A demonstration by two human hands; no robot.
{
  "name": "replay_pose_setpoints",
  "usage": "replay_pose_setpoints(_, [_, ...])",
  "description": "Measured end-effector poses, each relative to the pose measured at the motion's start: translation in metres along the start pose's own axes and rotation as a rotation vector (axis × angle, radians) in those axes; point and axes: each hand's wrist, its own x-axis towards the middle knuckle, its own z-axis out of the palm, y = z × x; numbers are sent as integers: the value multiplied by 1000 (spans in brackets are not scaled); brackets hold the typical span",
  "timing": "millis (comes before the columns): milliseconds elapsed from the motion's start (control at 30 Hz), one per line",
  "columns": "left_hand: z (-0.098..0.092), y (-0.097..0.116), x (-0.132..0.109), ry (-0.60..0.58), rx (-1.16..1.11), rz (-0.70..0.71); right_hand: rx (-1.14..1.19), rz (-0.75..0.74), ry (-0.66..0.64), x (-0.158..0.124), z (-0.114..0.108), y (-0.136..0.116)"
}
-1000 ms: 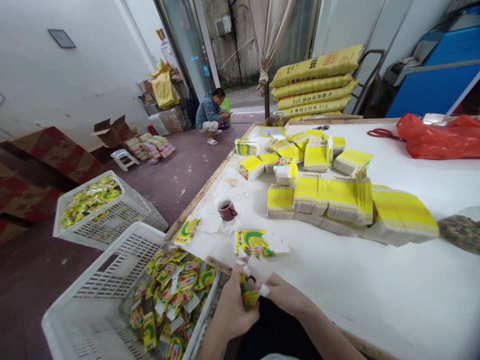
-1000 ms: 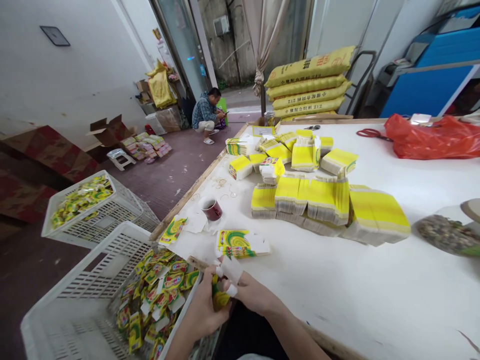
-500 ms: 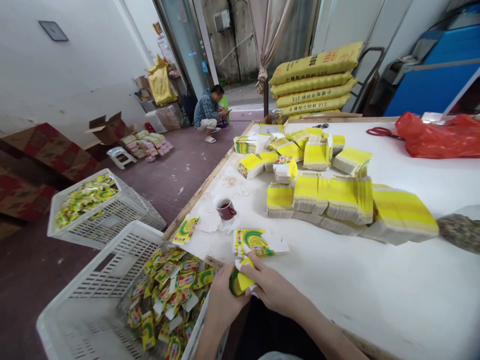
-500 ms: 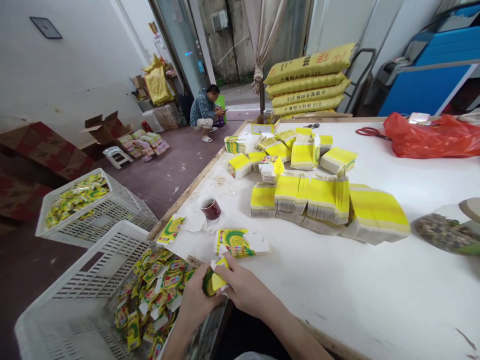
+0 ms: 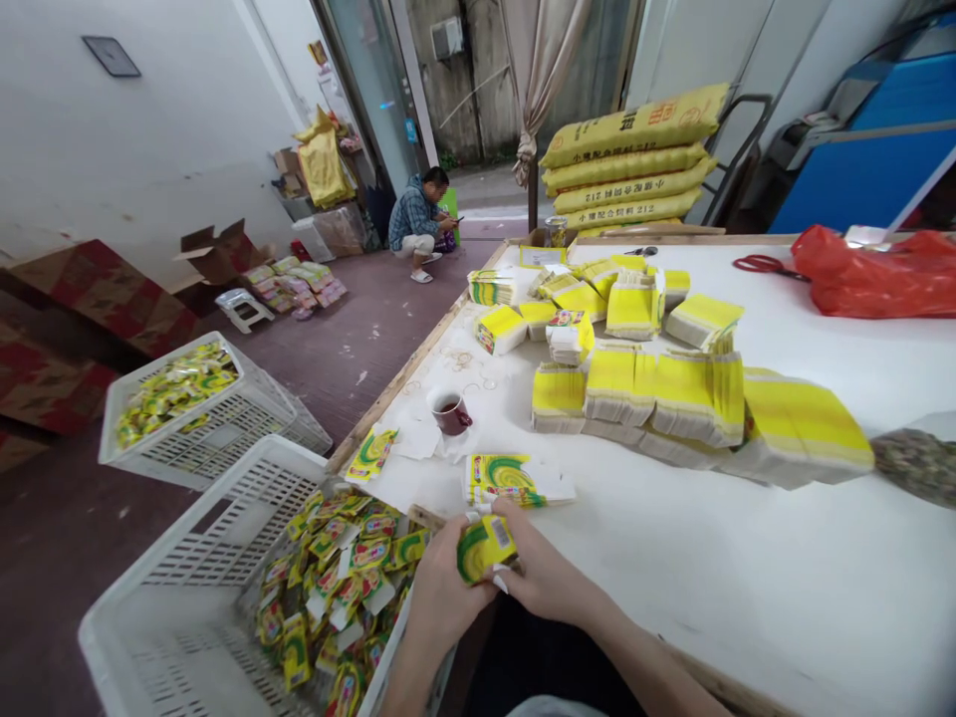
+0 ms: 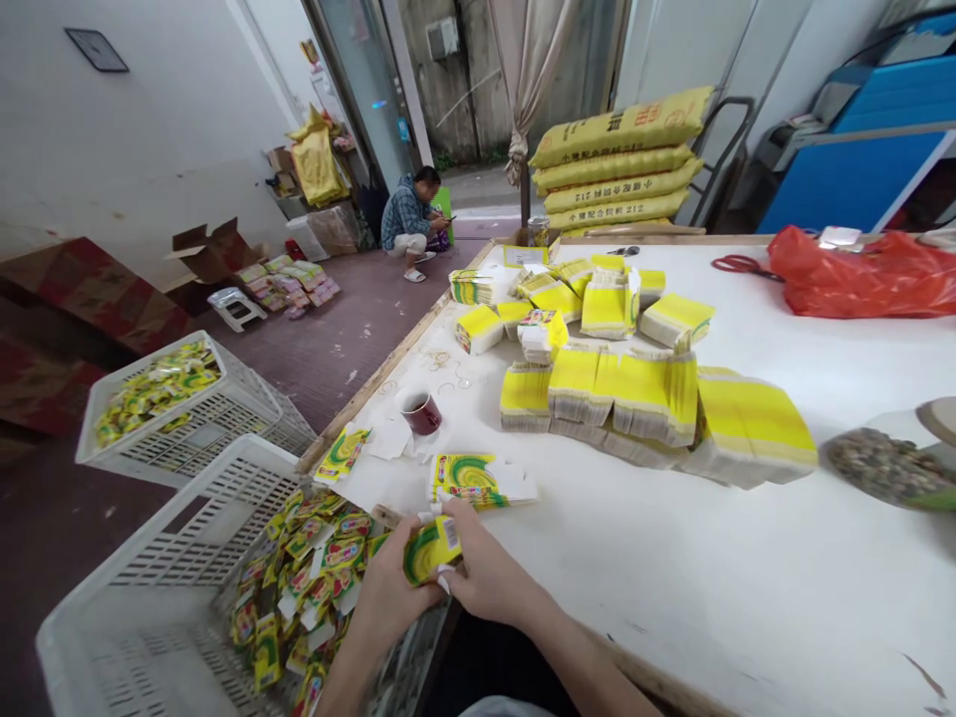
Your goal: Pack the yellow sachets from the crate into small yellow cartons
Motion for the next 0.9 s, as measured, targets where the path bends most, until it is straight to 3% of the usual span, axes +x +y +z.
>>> replay_pose_setpoints(67, [-8, -11, -3, 11, -20, -9, 28, -33, 51, 7, -2, 5])
replay_pose_setpoints(133, [-23, -31, -8, 112, 52, -76, -88, -26, 146, 17, -11, 12])
replay_pose_setpoints(267, [-60, -79, -19, 487, 450, -358, -598, 270, 303, 35, -34, 28])
replay_pose_setpoints(367, [-70, -95, -24, 512, 358, -371, -707, 377, 294, 39, -38, 37])
replay_pose_setpoints(500, [-43, -78, -17, 380, -20, -260, -709, 389, 287, 40, -33, 37])
replay_pose_setpoints(733, [22, -39, 1, 167, -546, -229, -655, 390, 318, 38, -31, 32])
replay_pose_setpoints(800, [35, -36, 2, 167, -714, -261, -620, 397, 342, 33, -31, 29])
replay_pose_setpoints(900, [47, -29, 1, 260, -1026, -276, -418, 354, 316, 23, -25, 20])
